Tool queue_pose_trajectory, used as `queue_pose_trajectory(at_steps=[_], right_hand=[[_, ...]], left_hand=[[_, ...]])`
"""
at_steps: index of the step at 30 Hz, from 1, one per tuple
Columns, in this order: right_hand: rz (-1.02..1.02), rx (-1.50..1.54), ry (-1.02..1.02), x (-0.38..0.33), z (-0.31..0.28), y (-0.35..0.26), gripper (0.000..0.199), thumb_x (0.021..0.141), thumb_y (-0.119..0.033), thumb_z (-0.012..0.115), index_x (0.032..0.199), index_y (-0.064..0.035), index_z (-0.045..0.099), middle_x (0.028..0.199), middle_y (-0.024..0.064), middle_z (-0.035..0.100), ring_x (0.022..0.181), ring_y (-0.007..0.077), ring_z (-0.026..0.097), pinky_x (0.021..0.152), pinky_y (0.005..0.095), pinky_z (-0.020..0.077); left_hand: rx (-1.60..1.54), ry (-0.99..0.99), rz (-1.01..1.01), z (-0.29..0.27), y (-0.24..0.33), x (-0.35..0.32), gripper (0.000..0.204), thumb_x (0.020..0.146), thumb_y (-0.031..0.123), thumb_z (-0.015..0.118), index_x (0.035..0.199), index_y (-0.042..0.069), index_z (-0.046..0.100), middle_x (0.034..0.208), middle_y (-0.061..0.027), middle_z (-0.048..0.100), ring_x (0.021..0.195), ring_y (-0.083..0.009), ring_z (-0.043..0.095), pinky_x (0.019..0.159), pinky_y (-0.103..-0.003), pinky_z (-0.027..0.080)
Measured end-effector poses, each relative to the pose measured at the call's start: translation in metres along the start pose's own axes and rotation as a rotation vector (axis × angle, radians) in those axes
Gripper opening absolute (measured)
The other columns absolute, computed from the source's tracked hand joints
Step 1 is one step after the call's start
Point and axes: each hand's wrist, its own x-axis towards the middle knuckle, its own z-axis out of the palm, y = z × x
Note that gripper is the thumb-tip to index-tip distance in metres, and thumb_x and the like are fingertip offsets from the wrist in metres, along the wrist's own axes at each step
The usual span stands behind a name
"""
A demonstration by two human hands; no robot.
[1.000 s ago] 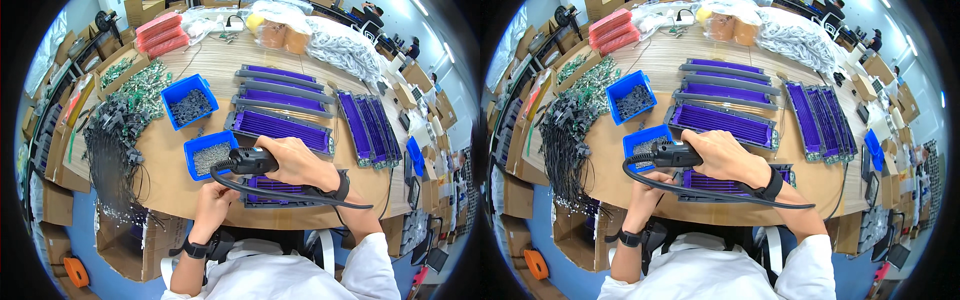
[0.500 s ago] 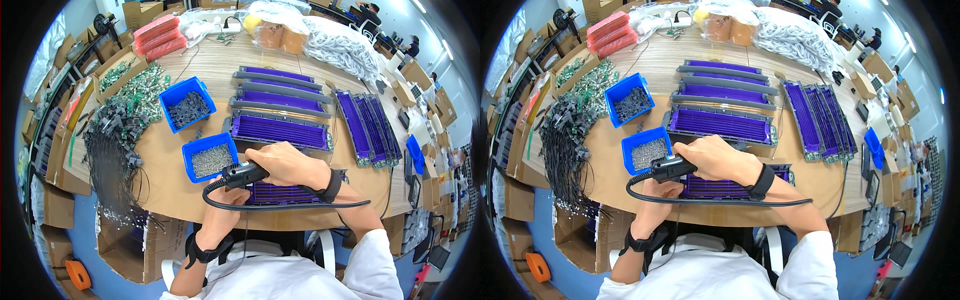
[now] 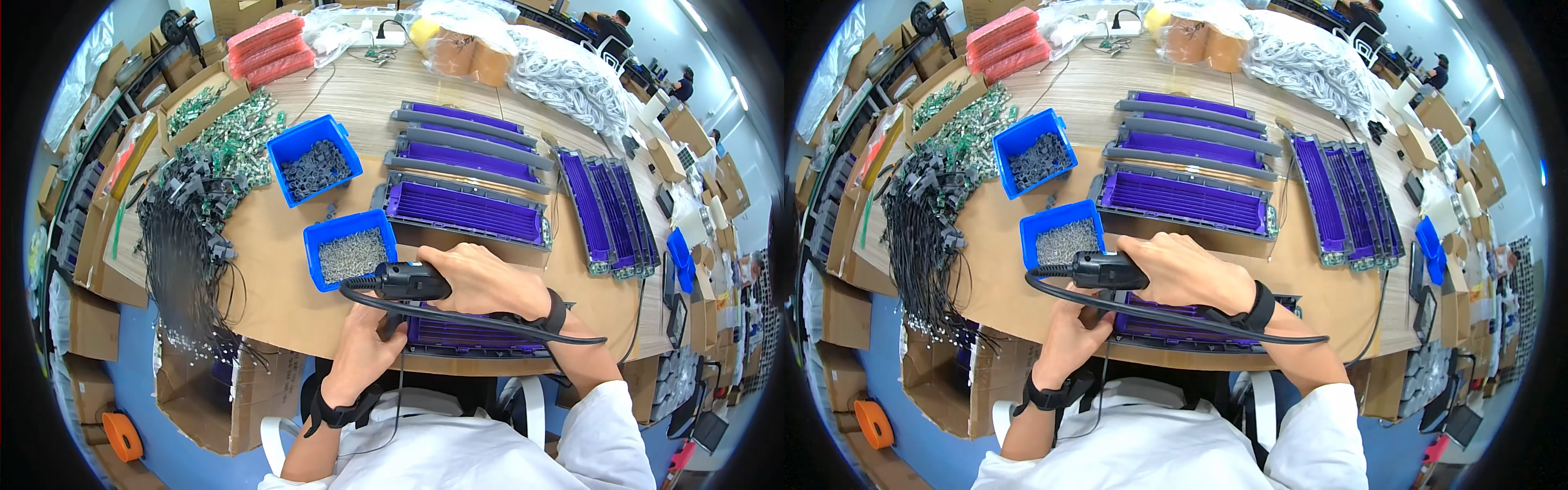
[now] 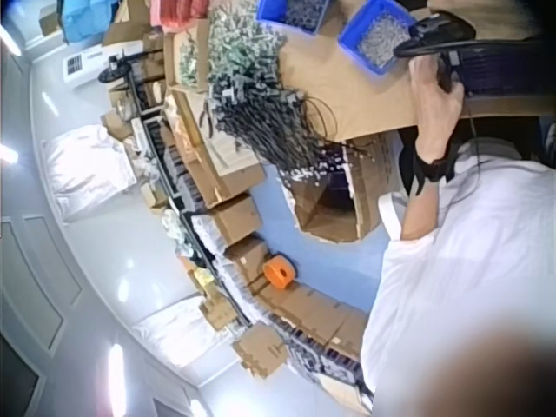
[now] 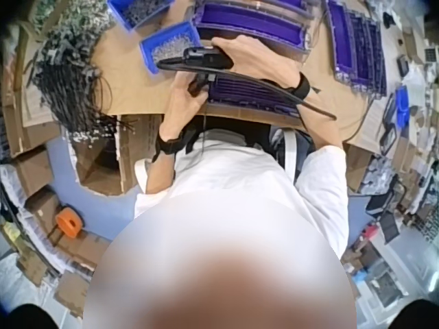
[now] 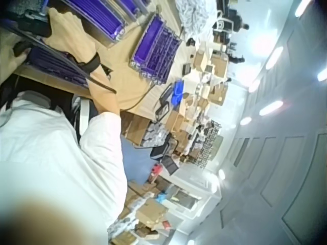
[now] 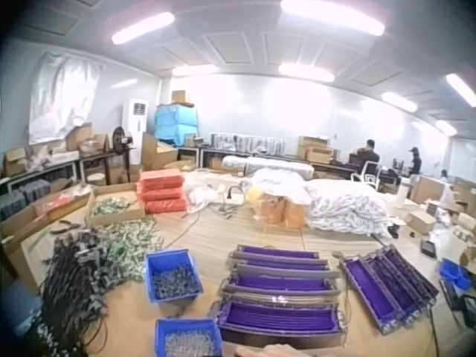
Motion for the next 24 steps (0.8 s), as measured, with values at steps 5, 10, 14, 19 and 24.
queue_pose_trajectory(at_steps=[5, 10, 14, 19, 24], right_hand=[[-0.014, 0.014, 0.079, -0.001, 0.01, 0.003, 0.039, 0.072, -0.014, 0.075, 0.096, 0.0008, 0.048, 0.074, 0.0229, 0.062, 0.074, 0.0444, 0.061, 0.064, 0.0485, 0.0482], [-0.018, 0.006, 0.091, -0.003, 0.013, 0.005, 0.042, 0.072, -0.017, 0.078, 0.097, -0.0002, 0.049, 0.077, 0.0212, 0.063, 0.078, 0.0438, 0.061, 0.066, 0.048, 0.0461], [0.019, 0.03, 0.065, -0.003, 0.01, 0.004, 0.042, 0.071, -0.017, 0.078, 0.096, -0.0002, 0.049, 0.076, 0.0215, 0.062, 0.077, 0.0436, 0.06, 0.066, 0.0474, 0.046], [0.017, 0.041, 0.061, -0.004, 0.008, 0.004, 0.038, 0.069, -0.009, 0.074, 0.095, 0.0002, 0.048, 0.079, 0.0233, 0.063, 0.079, 0.0449, 0.061, 0.065, 0.0497, 0.0484], [0.009, 0.041, 0.099, -0.004, 0.009, 0.009, 0.038, 0.071, -0.016, 0.075, 0.097, 0.0011, 0.053, 0.075, 0.0217, 0.062, 0.077, 0.0423, 0.062, 0.067, 0.0452, 0.0473]], left_hand=[[-0.156, 0.033, -0.055, 0.002, -0.002, 0.002, 0.029, 0.076, -0.003, 0.073, 0.103, 0.001, 0.064, 0.099, -0.0135, 0.061, 0.091, -0.028, 0.061, 0.071, -0.036, 0.05], [-0.167, 0.023, -0.073, 0.001, 0.005, 0.004, 0.027, 0.076, 0.001, 0.076, 0.101, 0.001, 0.065, 0.093, -0.0115, 0.063, 0.086, -0.027, 0.061, 0.07, -0.037, 0.049], [-0.036, 0.051, 0.011, 0.006, -0.002, 0.007, 0.027, 0.076, 0.002, 0.076, 0.101, 0.002, 0.065, 0.094, -0.0122, 0.063, 0.086, -0.0295, 0.06, 0.074, -0.039, 0.048], [0.041, 0.097, 0.141, 0.011, -0.011, 0.009, 0.03, 0.074, 0.001, 0.075, 0.102, 0.003, 0.065, 0.095, -0.0126, 0.064, 0.092, -0.0338, 0.057, 0.081, -0.042, 0.046], [0.044, 0.013, 0.139, 0.006, -0.008, 0.01, 0.037, 0.072, 0.001, 0.075, 0.107, 0.004, 0.065, 0.108, -0.0147, 0.062, 0.107, -0.0359, 0.054, 0.09, -0.044, 0.044]])
